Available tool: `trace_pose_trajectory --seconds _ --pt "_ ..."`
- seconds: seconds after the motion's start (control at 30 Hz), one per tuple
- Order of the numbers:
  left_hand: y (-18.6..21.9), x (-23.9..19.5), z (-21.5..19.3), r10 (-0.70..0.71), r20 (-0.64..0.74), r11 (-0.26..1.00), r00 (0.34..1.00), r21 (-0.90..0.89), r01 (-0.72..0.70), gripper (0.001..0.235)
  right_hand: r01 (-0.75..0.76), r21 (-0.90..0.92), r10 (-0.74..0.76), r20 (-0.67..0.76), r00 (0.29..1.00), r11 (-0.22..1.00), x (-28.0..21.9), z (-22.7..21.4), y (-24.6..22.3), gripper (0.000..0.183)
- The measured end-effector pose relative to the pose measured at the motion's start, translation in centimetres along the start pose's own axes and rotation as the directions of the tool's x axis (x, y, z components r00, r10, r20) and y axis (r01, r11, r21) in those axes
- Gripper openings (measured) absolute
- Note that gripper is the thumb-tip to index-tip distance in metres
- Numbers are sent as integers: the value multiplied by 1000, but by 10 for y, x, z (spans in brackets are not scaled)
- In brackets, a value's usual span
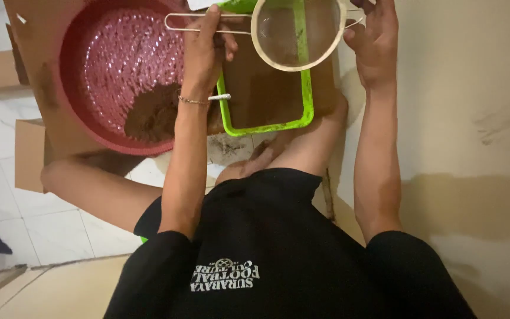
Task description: The person sits on the floor and uses a spoon to scoop brown powder from a red tray into a metal sieve. They shake the sieve over a green rectangular container to sift the powder, repeating the process multiple times.
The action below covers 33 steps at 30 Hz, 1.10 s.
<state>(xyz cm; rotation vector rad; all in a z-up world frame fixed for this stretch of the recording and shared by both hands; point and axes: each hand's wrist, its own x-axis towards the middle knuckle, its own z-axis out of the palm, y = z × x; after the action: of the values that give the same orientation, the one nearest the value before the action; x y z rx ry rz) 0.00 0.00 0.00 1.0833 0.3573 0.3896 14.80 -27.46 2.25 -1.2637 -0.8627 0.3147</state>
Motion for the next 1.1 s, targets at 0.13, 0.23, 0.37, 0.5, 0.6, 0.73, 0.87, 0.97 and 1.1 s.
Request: trace_pose_trajectory --seconds 0.13,0.23,0.37,0.5,0.6,0.73,0.87,0.97,1.1 --pt "-10 -4 -5 23 20 999 1000 38 -24 36 4 24 -5 10 1000 1000 -10 -5 10 63" --pt "-1 -11 2 1 -3 999 1000 51 -1 37 -11 1 11 -12 1000 1000 -10 -4 10 62" --pt "-15 -19 -10 -4 -112 922 994 384 47 49 -104 157 114 -56 992 982 -39 -5 40 73" --pt "-39 -66 -30 -10 -151 958 988 280 53 46 -345 249 402 -239 884 905 -119 35 63 76" --pt "-63 -91 -49 18 -257 969 966 242 46 44 -485 421 630 -352 692 767 -175 62 78 56" --pt "-62 -95 -72 4 -343 996 939 86 27 40 -368 725 444 96 891 582 -210 88 89 83" --pt "-66 -94 -69 46 -329 989 943 150 5 40 -440 610 580 -40 814 659 -179 134 34 67" --pt "-58 -104 -62 60 -292 990 955 138 -20 45 -455 510 554 -52 831 730 -165 134 37 64" --pt "-36 -128 -51 95 -216 979 972 195 -52 52 -443 456 539 -100 836 772 -180 117 93 62"
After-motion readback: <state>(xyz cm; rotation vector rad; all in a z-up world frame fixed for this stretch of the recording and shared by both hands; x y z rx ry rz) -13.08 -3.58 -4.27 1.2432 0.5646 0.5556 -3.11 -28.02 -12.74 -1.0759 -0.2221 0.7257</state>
